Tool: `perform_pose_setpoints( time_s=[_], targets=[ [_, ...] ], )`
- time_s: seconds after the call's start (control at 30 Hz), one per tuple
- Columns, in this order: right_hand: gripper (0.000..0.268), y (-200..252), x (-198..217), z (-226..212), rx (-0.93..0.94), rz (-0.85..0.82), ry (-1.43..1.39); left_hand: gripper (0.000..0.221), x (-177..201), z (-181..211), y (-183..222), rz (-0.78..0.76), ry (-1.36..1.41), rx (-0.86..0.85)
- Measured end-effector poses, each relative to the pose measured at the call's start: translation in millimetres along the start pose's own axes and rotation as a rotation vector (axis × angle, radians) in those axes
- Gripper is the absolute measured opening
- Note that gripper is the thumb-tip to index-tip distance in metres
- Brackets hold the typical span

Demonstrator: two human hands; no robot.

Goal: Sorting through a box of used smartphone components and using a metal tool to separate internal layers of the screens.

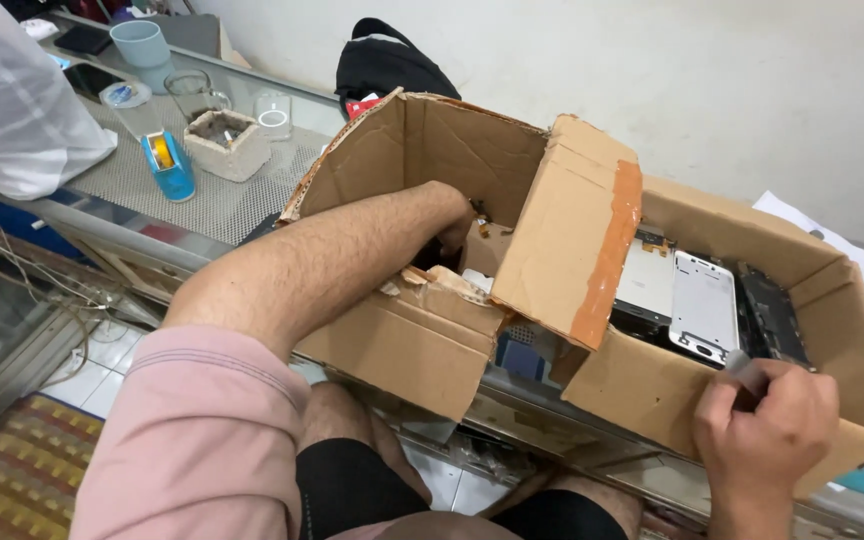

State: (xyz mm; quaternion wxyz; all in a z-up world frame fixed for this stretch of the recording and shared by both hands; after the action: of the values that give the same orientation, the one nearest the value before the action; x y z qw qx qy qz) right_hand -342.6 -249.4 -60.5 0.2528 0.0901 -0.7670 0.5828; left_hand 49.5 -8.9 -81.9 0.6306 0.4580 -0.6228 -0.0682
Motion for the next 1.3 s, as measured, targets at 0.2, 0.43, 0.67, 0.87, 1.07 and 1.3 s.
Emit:
perform_pose_setpoints(
  time_s=[0.2, 0.43, 0.67, 0.87, 1.07, 1.3],
  targets=[
    [0.045, -64.2, 53.4, -60.0, -0.431, -0.649, -0.001, 0.067, 8.9, -19.1, -41.4, 0.138, -0.051, 0.052],
    [0.034, -116.6, 59.2, -98.7, 0.100, -0.809, 0.036, 0.044, 40.7, 4.7, 80.2, 0.197, 0.431, 0.059],
    [0.047, -181.6, 9.1, -171.5, 0.303, -0.827, 0.137, 0.032, 54.4, -5.6, 106.0, 0.336, 0.684, 0.003],
    [0.029, -179.0, -72.4, -170.1, 0.340, -0.690, -0.252, 0.031, 52.7, -1.9, 102.4, 0.428, 0.358, 0.024],
    [0.019, -157.9, -82.4, -183.6, 0.320, -0.658, -0.315, 0.034, 49.0, 18.3, 125.5, 0.372, 0.459, 0.054],
    [0.044, -151.8, -91.1, -180.3, 0.401, -0.592, -0.286, 0.035, 51.1, 16.6, 124.7, 0.322, 0.641, -0.006]
  ],
)
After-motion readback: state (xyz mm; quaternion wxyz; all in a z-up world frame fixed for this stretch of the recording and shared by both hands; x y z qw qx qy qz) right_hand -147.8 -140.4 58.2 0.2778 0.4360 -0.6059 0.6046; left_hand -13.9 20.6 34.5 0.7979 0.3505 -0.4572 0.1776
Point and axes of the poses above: each hand's wrist, its own y-axis away from the middle knuckle, its own x-axis out of the back of the hand, z = x × y, the point moved 5 cm from there along -y, towards the middle knuckle, and after that the axes turned 9 degrees about -x, right-handed, at the moved point
